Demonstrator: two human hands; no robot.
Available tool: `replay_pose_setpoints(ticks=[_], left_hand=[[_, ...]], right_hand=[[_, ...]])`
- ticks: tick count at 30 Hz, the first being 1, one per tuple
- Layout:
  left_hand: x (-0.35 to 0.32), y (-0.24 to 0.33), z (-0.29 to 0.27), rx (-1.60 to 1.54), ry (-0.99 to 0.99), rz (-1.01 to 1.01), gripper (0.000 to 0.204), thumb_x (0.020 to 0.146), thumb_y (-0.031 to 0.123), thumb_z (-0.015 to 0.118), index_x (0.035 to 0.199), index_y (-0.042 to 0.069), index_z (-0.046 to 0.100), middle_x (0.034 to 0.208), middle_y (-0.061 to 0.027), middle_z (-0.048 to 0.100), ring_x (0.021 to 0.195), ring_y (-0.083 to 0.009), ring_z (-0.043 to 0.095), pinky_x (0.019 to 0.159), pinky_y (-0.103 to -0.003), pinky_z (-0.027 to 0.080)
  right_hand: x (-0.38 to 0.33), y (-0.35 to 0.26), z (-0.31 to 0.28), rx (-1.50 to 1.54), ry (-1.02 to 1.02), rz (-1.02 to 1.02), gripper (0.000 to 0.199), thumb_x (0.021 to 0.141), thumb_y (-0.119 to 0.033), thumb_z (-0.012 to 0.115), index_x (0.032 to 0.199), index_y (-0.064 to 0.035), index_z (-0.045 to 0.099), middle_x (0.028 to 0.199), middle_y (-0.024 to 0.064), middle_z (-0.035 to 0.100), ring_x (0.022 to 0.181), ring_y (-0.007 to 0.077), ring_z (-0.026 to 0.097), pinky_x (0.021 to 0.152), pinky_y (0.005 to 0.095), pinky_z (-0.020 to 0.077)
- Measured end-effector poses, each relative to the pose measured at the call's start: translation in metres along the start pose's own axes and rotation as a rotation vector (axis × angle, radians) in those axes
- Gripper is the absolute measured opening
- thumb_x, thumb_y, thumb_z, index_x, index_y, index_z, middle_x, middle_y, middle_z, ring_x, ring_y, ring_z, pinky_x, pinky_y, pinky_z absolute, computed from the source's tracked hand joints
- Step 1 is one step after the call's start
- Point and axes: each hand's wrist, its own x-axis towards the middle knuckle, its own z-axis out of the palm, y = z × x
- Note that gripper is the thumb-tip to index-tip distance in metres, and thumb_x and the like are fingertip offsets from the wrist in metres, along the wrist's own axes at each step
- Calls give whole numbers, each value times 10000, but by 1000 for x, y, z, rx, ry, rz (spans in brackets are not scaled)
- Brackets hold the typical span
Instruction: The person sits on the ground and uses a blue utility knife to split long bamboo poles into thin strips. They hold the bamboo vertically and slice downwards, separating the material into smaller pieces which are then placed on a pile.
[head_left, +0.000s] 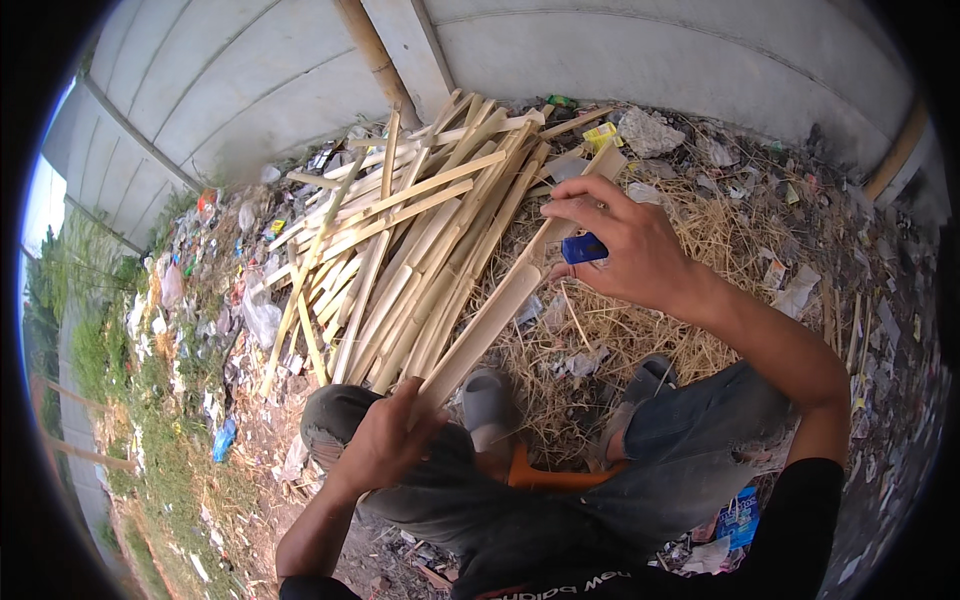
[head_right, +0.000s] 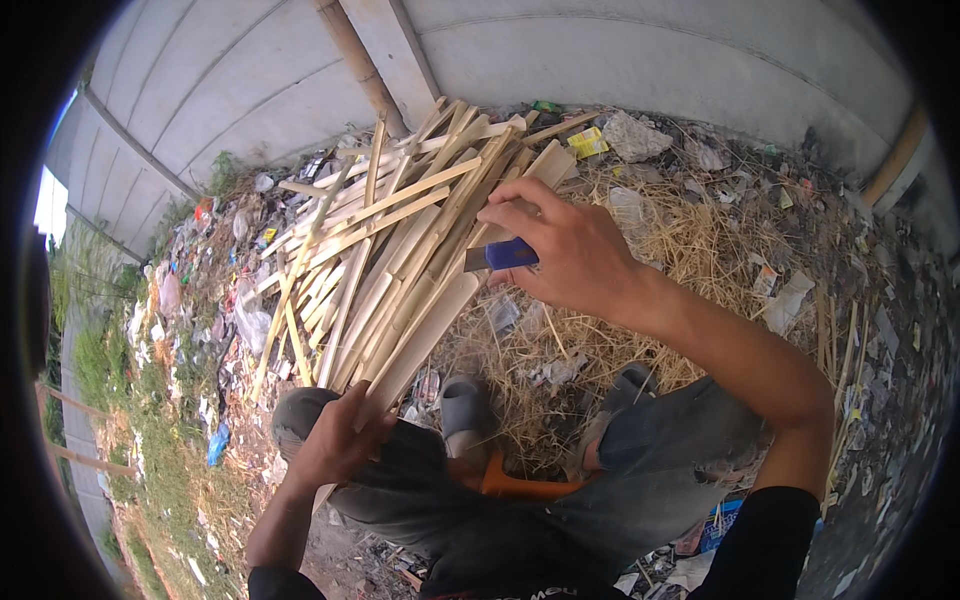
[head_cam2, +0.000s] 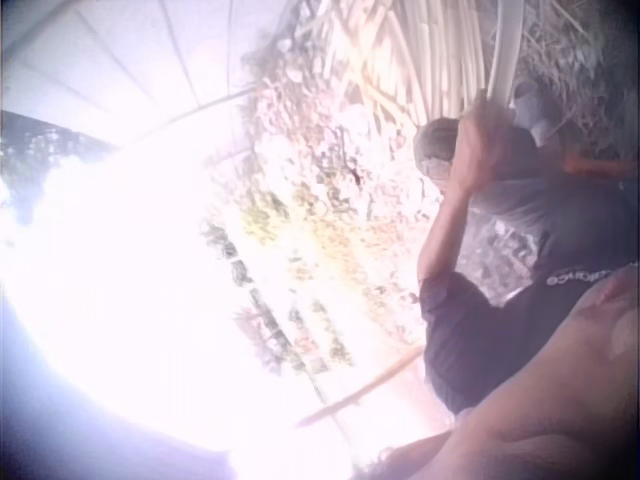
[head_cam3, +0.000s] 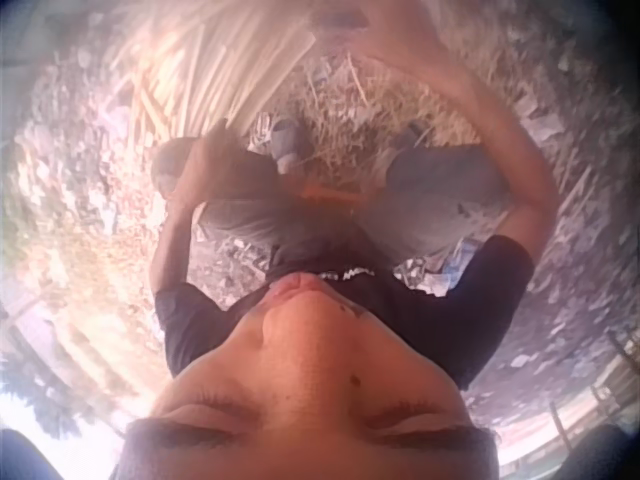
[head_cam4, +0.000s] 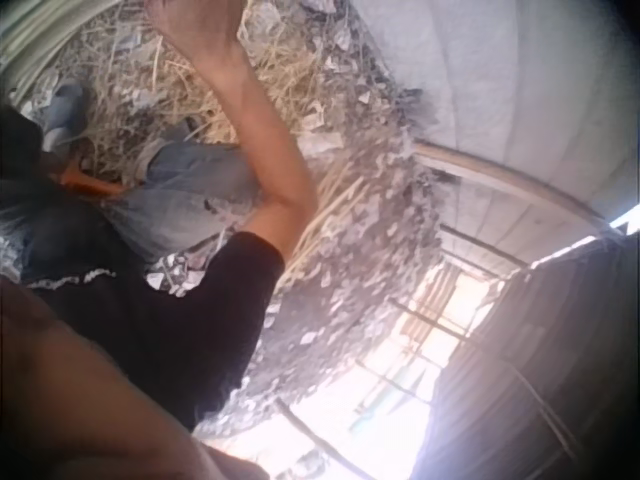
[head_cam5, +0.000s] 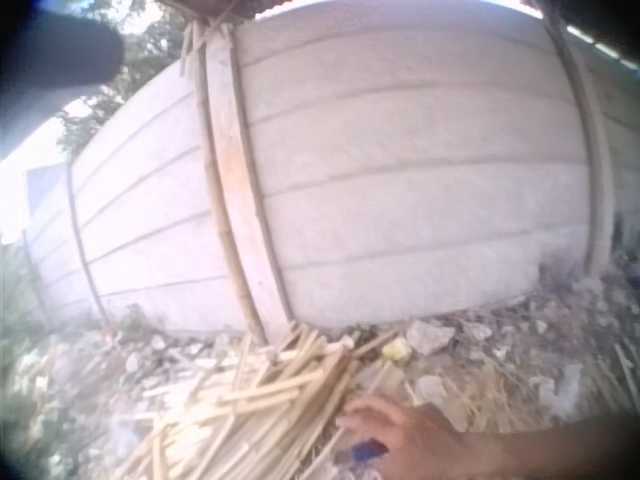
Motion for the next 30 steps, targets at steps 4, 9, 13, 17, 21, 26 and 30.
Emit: replay_pose_setpoints(ticks=[4, 9, 13, 17, 21, 26, 30], left_hand=[[16, 12, -1, -419, -244, -147, 301, 1052, 281, 564, 1054, -17, 522, 711, -91, 637, 637, -157, 658, 572, -317, 500], [40, 18, 19, -722, -274, -118, 300, 1076, 293, 519, 1146, 3, 493, 780, -29, 580, 631, -120, 616, 589, -280, 488], [55, 20, 41, -882, -237, -165, 302, 1079, 297, 504, 1157, 7, 477, 756, -31, 567, 604, -122, 583, 578, -274, 470], [64, 20, 48, -987, -159, -171, 260, 1081, 269, 487, 1144, 18, 463, 752, -38, 564, 591, -122, 558, 565, -275, 455], [66, 16, 46, -1028, -74, -146, 243, 1071, 283, 507, 1062, 41, 487, 773, -37, 557, 590, -134, 563, 547, -277, 468], [65, 7, 50, -1029, -38, -155, 241, 1067, 291, 518, 1041, 52, 497, 787, -32, 549, 594, -137, 567, 539, -277, 475], [63, 2, 56, -1028, -43, -119, 219, 1077, 276, 493, 1094, 58, 480, 791, -25, 535, 593, -127, 551, 535, -273, 468]], right_hand=[[3, 1, -1, -32, 214, -34, 495, 794, -276, 835, 1180, -83, 592, 1166, 112, 544, 842, 266, 682, 648, 375, 580], [-4, 1, 9, 130, 28, 150, 411, 952, -422, 646, 1084, -44, 550, 1053, 157, 541, 825, 312, 647, 665, 431, 526], [-9, -7, 20, 340, -270, 166, 479, 1037, -484, 475, 1012, -9, 536, 831, 214, 614, 771, 411, 646, 680, 513, 487], [-21, -23, 39, 235, -529, 132, 487, 1041, -492, 464, 1015, -14, 549, 729, 245, 653, 700, 474, 650, 637, 552, 499], [-29, -42, 55, 212, -550, 120, 518, 1033, -504, 476, 962, 3, 552, 661, 233, 645, 647, 456, 665, 610, 532, 538], [-23, -38, 64, 231, -547, 46, 502, 1030, -498, 488, 948, -8, 559, 638, 220, 636, 611, 441, 660, 571, 526, 527], [-21, -45, 65, 299, -507, 15, 480, 1019, -485, 514, 915, -21, 578, 629, 220, 629, 595, 441, 655, 570, 535, 522]])
